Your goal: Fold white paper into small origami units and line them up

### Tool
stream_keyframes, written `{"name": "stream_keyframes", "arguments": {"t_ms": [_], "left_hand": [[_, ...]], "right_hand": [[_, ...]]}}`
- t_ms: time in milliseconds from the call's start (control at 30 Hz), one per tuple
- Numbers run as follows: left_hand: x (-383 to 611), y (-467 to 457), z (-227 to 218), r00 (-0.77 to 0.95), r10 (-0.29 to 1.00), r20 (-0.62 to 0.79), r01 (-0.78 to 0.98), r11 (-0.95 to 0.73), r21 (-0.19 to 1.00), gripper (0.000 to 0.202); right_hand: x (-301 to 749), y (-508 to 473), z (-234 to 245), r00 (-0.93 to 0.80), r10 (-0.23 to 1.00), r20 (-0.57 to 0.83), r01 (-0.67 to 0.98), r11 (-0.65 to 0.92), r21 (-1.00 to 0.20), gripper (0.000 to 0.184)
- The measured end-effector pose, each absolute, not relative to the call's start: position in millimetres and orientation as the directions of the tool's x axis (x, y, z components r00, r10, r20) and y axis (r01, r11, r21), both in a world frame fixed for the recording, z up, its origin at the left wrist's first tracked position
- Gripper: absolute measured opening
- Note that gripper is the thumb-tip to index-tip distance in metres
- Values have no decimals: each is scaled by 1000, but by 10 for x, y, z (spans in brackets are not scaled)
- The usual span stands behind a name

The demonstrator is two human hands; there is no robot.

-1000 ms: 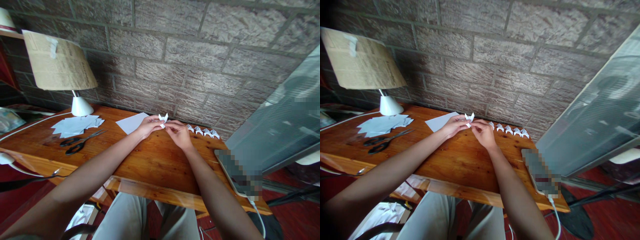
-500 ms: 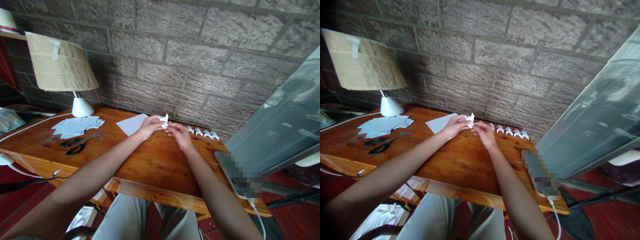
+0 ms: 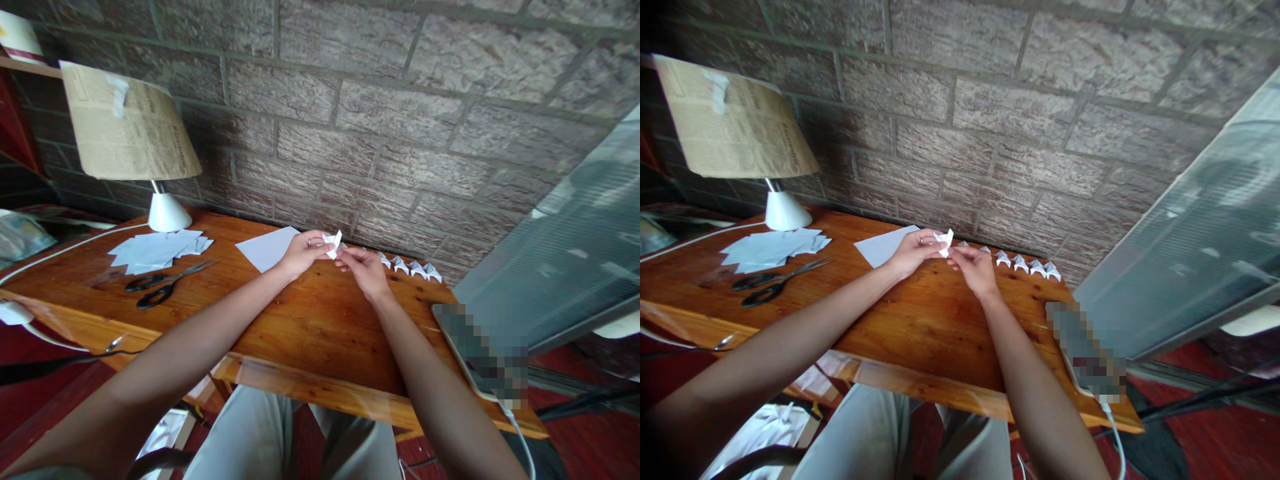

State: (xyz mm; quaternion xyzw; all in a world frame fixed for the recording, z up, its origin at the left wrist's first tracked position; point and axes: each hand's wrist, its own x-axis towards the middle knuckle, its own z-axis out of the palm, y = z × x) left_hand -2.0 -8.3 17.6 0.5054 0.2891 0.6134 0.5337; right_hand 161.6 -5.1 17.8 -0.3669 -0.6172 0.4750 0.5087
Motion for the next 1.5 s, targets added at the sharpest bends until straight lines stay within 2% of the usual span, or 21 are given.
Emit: {"name": "stream_keyframes", "arguments": {"t_ms": [300,633,733,867,967,1133,1300,1500], "left_hand": [[-23,-77,164,53,939,339,-311,-307,899,42],[-8,-89,159,27,953,302,-300,-280,912,43],[-12,-78,159,36,956,290,-309,-265,914,46],[-36,-63,161,31,969,243,-230,-230,946,52],[-55,-55,149,84,981,172,-187,-154,970,42],[-71,-44,142,192,975,107,-333,-38,942,34],[-87,-29,141,196,977,80,-410,8,912,35],[-74,-19,134,171,980,103,-452,-15,892,37]], "right_hand": [[1618,-42,170,-243,938,249,-12,254,-967,34],[1592,-83,161,-303,933,193,28,211,-977,31],[1608,-42,128,-308,926,220,38,243,-969,29],[1632,23,66,-262,925,276,83,307,-948,29],[1652,37,54,-230,897,376,162,417,-895,28],[1691,-12,128,-277,786,552,245,614,-751,25],[1706,-57,197,-372,704,605,337,710,-618,26],[1716,-81,225,-371,718,589,286,692,-663,20]]}}
